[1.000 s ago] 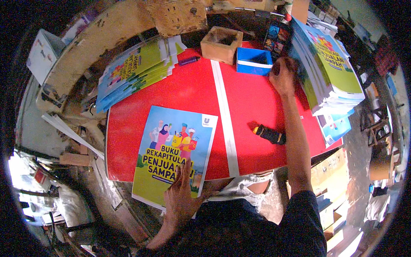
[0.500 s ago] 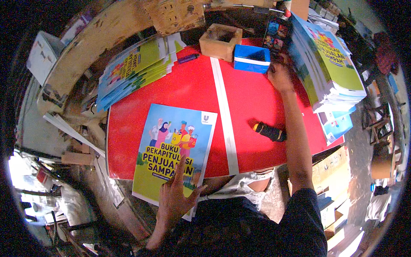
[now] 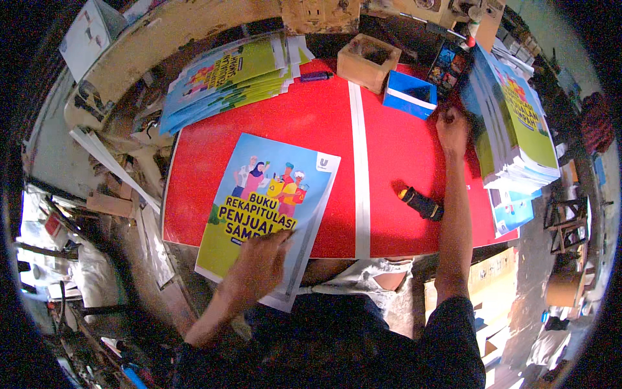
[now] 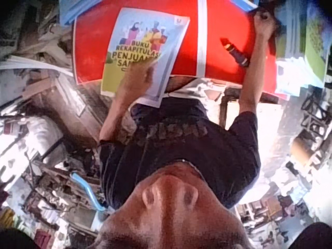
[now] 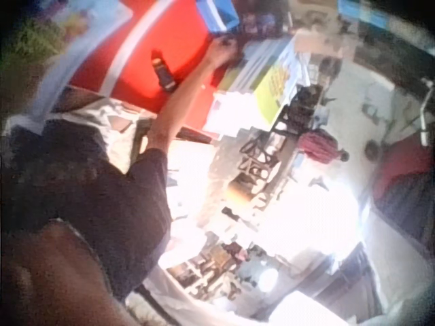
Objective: The person applies adhesive using a handheld applicator to the inner grids of book cover sheets, folding the sheets and stacking them onto a pile in a workshop environment.
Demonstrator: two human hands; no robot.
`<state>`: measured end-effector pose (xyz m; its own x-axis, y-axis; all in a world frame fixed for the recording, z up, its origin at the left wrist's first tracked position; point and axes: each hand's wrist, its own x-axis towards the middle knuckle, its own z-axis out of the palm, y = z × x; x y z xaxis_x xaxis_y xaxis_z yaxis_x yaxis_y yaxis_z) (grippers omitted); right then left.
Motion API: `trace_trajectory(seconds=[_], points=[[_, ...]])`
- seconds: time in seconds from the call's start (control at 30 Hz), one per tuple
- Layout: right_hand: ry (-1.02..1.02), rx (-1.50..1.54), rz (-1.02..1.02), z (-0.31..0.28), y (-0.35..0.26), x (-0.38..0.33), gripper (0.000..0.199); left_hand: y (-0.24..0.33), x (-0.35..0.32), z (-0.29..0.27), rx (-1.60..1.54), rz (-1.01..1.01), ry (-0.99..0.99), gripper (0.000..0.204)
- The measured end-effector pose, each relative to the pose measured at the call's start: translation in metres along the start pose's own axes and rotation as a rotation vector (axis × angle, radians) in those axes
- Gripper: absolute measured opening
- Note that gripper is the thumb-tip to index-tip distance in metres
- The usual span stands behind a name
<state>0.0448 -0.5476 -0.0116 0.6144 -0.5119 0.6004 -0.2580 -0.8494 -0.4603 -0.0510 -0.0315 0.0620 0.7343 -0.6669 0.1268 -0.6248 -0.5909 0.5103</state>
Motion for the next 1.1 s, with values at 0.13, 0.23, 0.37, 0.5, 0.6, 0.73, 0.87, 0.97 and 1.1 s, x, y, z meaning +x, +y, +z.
trace_trajectory(seconds=[0.13,0.23,0.37,0.5,0.6,0.73,0.87,0.97,1.1], points=[[0.126,0.063,-0.110,0.004,0.006,-0.002,0.034,-0.013,0.004,-0.086,-0.336,-0.598,0.009,0.019],[0.092,0.130,-0.066,0.002,0.014,-0.001,0.033,-0.058,-0.034,-0.105,-0.550,-0.329,0.424,0.020],[0.324,-0.053,-0.155,0.012,0.032,0.005,0.025,-0.137,-0.087,-0.114,-0.198,-0.618,0.259,0.031],[0.258,-0.196,-0.321,0.010,-0.009,0.016,0.052,-0.150,-0.098,-0.065,0.004,-0.518,0.648,0.050],[0.342,-0.229,-0.344,0.006,-0.020,0.026,0.055,-0.064,-0.060,-0.027,-0.023,-0.362,0.508,0.043],[0.406,-0.140,-0.362,0.014,-0.005,0.032,0.046,0.024,-0.027,0.033,-0.226,0.156,0.033,0.043],[0.379,-0.179,-0.268,0.011,0.004,0.026,0.031,0.071,0.009,0.067,-0.007,0.192,-0.024,0.050],[0.368,-0.116,-0.321,0.013,0.008,0.027,0.027,0.060,0.019,0.066,-0.077,0.169,-0.154,0.052],[0.309,0.123,-0.071,0.014,0.012,0.026,0.024,0.041,0.017,0.053,-0.458,-0.026,-0.217,0.046]])
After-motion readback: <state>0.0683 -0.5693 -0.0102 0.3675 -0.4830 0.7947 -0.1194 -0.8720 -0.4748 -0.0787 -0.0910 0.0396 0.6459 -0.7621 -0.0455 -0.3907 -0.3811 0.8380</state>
